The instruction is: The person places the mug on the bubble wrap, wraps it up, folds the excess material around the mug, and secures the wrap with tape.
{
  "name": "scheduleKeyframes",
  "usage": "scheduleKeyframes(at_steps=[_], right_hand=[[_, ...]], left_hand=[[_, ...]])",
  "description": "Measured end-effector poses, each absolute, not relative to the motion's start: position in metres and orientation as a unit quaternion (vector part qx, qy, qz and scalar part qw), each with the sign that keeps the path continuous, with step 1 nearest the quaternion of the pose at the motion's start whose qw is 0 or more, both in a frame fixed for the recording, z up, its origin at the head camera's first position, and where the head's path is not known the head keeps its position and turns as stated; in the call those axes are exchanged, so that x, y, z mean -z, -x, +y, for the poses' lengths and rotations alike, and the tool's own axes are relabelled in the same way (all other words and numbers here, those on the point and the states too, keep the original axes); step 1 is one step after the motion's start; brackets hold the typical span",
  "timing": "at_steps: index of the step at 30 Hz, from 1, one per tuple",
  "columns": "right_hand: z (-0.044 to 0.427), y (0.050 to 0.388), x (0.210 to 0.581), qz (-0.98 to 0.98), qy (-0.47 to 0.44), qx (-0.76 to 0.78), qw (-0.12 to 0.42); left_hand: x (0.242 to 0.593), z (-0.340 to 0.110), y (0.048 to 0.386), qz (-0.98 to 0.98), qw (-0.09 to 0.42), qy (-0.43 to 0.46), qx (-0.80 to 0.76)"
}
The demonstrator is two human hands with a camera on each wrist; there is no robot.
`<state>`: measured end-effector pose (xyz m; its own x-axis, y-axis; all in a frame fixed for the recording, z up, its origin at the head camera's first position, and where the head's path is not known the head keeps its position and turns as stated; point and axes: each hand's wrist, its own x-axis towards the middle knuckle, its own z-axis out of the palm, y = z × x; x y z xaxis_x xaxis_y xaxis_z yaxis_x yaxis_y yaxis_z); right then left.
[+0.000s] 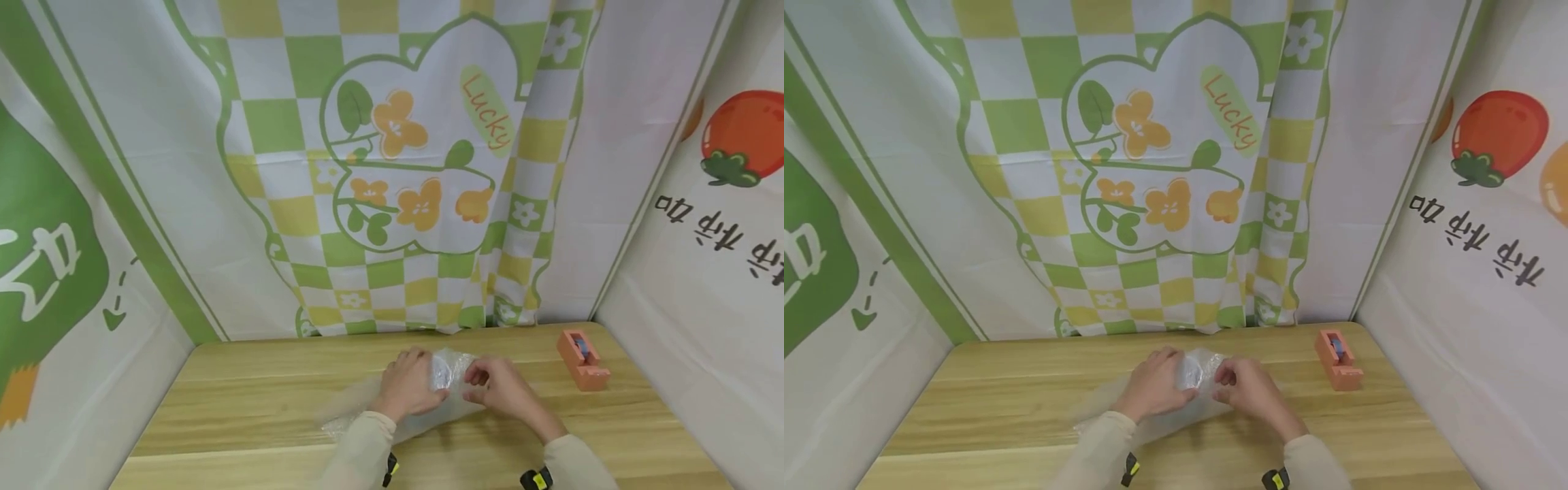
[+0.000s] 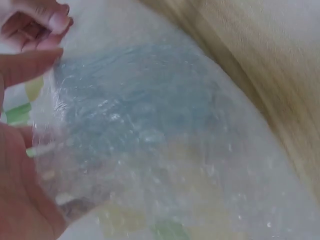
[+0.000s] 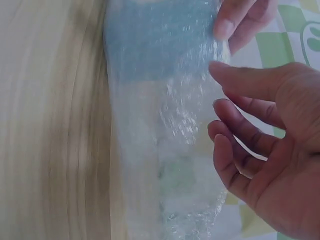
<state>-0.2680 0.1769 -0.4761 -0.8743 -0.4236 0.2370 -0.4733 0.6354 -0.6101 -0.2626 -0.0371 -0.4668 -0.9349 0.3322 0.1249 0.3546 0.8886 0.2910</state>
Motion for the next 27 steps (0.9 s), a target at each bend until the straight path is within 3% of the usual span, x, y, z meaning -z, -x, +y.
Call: scheduleKeyframes(at_steps=[7, 17, 27], right_hand=[[0.176, 0.255, 0.479, -0.914, -0.291, -0.273, 0.067], [0.177, 0.253, 0.496, -0.885, -0.381, -0.169, 0.207], [0.179, 0.26, 0.499, -0.872, -0.41, -0.152, 0.218]], left_hand=[[0.462, -0.051, 0.262, -0.959, 0.004, 0.238, 0.15], [0.465, -0.057, 0.259, -0.954, -0.012, 0.258, 0.154], [0.466, -0.056, 0.259, -0.954, -0.022, 0.257, 0.155]])
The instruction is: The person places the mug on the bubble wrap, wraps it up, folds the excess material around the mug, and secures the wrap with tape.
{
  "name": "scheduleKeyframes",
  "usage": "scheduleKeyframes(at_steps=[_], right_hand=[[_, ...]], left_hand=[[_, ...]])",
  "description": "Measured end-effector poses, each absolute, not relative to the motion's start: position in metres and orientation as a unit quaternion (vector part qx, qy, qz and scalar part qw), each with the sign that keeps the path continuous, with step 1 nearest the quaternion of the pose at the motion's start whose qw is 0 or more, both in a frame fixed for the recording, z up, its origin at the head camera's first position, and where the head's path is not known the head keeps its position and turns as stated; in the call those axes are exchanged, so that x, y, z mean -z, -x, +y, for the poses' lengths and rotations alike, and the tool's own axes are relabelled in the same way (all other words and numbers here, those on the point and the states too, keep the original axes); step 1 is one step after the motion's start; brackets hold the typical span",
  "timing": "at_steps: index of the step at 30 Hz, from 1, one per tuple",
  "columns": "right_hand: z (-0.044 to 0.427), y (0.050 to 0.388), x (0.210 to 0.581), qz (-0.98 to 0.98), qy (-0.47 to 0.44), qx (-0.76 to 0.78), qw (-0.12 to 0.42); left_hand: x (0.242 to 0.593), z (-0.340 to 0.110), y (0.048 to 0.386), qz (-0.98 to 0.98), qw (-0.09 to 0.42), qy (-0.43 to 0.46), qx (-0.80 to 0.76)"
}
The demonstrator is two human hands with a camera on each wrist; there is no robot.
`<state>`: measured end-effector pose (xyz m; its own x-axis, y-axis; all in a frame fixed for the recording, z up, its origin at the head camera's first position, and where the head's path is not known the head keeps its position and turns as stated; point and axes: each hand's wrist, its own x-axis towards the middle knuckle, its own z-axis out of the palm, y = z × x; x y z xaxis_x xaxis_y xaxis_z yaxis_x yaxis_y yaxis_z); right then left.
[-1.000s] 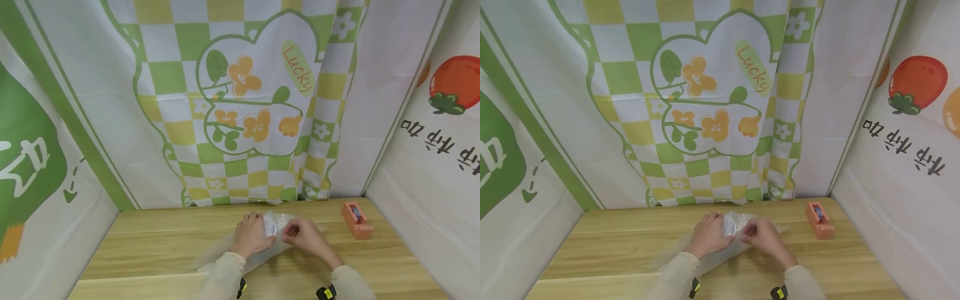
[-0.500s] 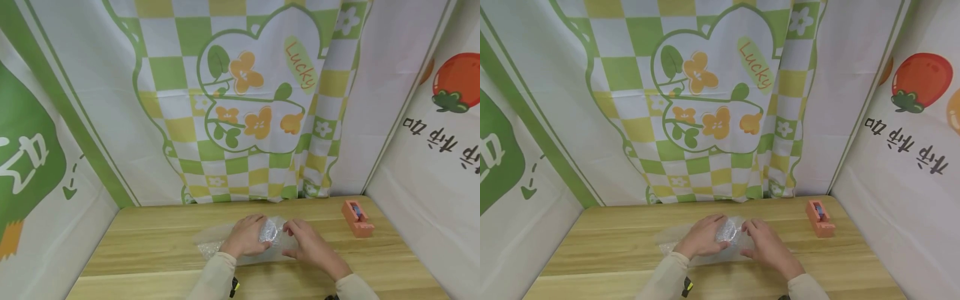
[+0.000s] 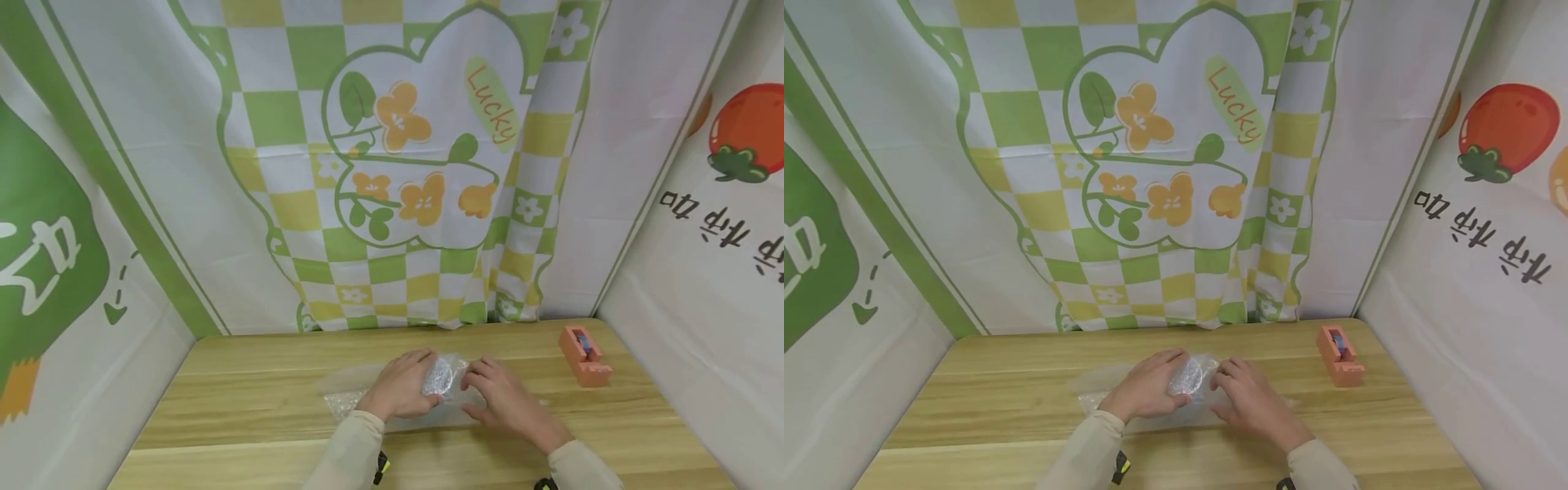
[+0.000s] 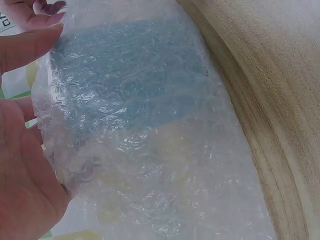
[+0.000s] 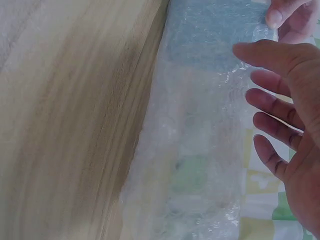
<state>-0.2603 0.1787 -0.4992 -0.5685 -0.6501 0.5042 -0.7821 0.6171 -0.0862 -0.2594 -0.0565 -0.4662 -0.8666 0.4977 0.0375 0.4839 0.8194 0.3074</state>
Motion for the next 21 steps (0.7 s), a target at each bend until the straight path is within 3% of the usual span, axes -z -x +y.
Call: scheduleKeyframes(at_steps=[13, 21], right_hand=[[0.1752, 0.2654, 0.5032, -0.855, -0.44, -0.193, 0.197], [0.176, 0.2681, 0.5081, -0.841, -0.452, -0.146, 0.258]], left_hand=[[0.4649, -0.0553, 0.258, 0.954, 0.023, -0.256, -0.152], [0.4637, -0.0562, 0.2551, 0.953, 0.016, -0.264, -0.15]])
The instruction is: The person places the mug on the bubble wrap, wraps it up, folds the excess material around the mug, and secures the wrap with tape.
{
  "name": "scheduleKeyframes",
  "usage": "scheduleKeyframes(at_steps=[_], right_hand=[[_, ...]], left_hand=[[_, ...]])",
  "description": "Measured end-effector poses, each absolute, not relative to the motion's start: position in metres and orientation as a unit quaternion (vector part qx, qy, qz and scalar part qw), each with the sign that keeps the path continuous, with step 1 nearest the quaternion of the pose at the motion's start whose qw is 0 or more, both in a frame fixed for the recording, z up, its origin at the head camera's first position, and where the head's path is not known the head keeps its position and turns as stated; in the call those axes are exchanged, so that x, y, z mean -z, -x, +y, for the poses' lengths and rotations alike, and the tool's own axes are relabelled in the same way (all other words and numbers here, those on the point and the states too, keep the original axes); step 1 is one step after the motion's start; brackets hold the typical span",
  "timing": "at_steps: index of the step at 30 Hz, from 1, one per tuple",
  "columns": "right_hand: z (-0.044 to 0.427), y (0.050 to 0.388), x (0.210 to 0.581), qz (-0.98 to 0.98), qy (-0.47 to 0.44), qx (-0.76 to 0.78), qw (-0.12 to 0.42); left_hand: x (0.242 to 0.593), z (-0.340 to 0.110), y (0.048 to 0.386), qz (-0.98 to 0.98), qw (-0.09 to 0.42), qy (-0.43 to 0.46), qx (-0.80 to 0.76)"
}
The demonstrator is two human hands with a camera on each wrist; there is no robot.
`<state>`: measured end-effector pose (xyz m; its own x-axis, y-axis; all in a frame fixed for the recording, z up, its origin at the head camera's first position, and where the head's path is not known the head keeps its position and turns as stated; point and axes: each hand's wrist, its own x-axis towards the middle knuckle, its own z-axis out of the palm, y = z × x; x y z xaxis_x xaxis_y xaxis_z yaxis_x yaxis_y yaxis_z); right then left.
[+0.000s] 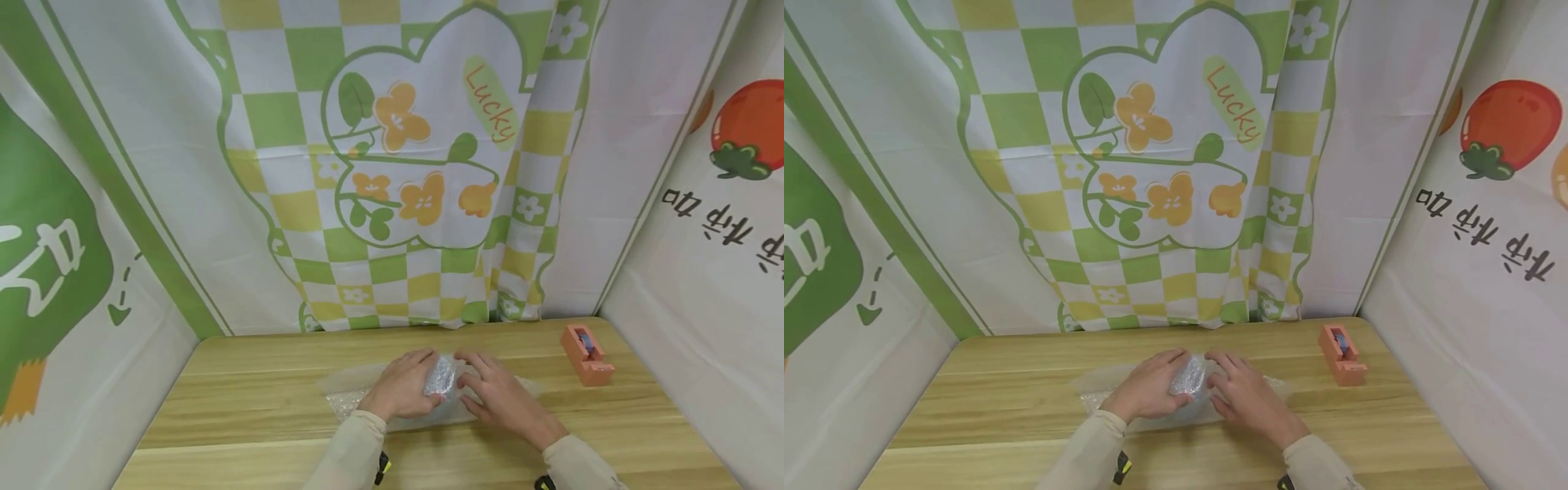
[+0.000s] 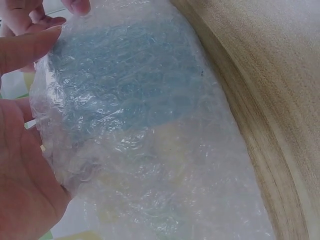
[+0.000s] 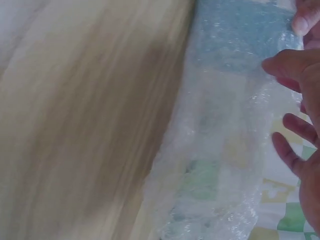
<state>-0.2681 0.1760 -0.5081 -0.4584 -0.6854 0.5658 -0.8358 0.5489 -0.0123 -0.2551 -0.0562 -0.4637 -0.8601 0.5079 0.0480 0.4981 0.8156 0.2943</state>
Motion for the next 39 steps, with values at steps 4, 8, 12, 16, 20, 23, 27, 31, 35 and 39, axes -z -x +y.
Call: scheduleKeyframes(at_steps=[4, 8, 12, 16, 20, 23, 27, 31, 35, 39], right_hand=[[0.176, 0.269, 0.51, -0.826, -0.468, -0.129, 0.287], [0.176, 0.27, 0.51, -0.824, -0.461, -0.12, 0.307], [0.174, 0.272, 0.507, -0.831, -0.442, -0.148, 0.304], [0.17, 0.279, 0.503, -0.84, -0.425, -0.199, 0.273], [0.169, 0.285, 0.499, -0.854, -0.403, -0.24, 0.224], [0.169, 0.289, 0.496, -0.868, -0.38, -0.257, 0.189], [0.169, 0.295, 0.493, -0.883, -0.353, -0.276, 0.139], [0.169, 0.301, 0.491, -0.883, -0.351, -0.306, 0.057], [0.171, 0.302, 0.492, -0.877, -0.354, -0.324, -0.001], [0.171, 0.298, 0.494, -0.875, -0.351, -0.334, 0.003]], left_hand=[[0.463, -0.056, 0.255, 0.952, 0.012, -0.267, -0.146], [0.463, -0.056, 0.255, 0.953, 0.011, -0.265, -0.147], [0.464, -0.056, 0.255, 0.953, 0.011, -0.264, -0.15], [0.463, -0.056, 0.255, 0.953, 0.014, -0.262, -0.154], [0.461, -0.057, 0.254, 0.953, 0.016, -0.26, -0.154], [0.462, -0.057, 0.254, 0.954, 0.018, -0.26, -0.152], [0.463, -0.056, 0.255, 0.954, 0.017, -0.26, -0.15], [0.464, -0.056, 0.255, 0.953, 0.012, -0.264, -0.148], [0.466, -0.055, 0.255, 0.952, 0.006, -0.269, -0.146], [0.467, -0.055, 0.255, 0.953, 0.003, -0.269, -0.141]])
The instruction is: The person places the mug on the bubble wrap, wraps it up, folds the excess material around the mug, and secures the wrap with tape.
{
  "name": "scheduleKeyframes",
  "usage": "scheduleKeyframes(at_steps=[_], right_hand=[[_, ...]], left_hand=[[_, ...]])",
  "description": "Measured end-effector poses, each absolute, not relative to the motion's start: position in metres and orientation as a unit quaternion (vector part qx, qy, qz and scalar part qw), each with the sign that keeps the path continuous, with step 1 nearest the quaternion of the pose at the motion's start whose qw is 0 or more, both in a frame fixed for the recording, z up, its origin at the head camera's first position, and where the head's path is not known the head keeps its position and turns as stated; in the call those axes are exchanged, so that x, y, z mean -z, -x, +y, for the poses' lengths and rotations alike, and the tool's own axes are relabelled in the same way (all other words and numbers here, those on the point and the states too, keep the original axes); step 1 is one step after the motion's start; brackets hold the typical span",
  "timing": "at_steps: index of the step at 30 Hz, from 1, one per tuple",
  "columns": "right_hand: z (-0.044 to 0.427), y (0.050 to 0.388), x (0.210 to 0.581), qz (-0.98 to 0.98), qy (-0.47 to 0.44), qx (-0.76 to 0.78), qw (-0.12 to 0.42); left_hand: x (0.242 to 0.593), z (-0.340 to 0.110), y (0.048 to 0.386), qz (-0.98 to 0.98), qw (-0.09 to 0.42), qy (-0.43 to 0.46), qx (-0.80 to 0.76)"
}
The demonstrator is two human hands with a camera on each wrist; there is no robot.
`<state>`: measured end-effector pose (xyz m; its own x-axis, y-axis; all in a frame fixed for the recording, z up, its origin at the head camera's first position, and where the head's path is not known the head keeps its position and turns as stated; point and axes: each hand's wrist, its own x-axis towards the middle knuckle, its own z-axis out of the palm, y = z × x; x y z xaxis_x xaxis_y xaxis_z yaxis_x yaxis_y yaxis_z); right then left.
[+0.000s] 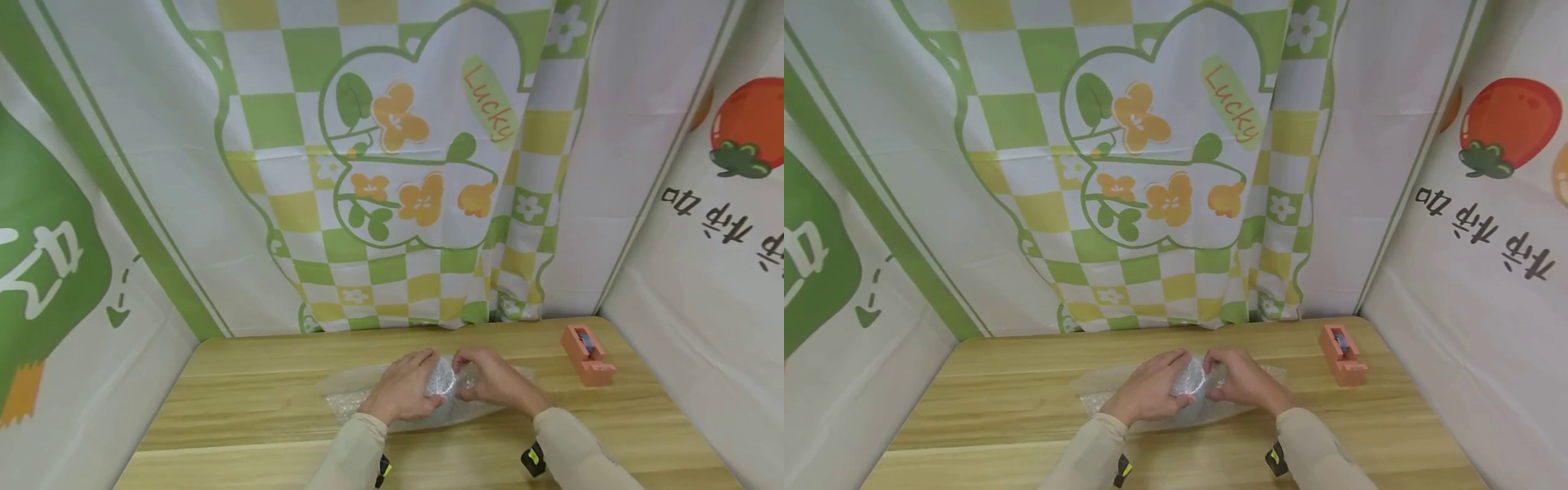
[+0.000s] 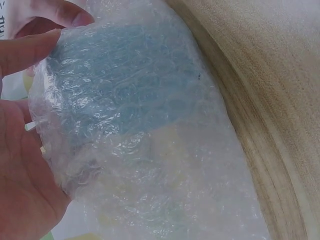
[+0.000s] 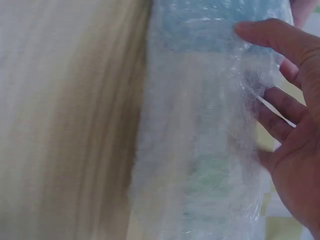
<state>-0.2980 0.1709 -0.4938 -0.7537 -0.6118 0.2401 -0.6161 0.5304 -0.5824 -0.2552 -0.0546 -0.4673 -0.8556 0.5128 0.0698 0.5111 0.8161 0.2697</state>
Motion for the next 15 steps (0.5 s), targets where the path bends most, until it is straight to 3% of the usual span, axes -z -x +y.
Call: scheduleKeyframes(at_steps=[8, 15], right_hand=[[0.17, 0.295, 0.498, -0.864, -0.366, -0.342, 0.051], [0.174, 0.297, 0.513, -0.833, -0.348, -0.429, -0.001]], left_hand=[[0.461, -0.051, 0.258, 0.959, 0.003, -0.261, -0.107], [0.457, -0.049, 0.256, 0.96, 0.016, -0.255, -0.114]])
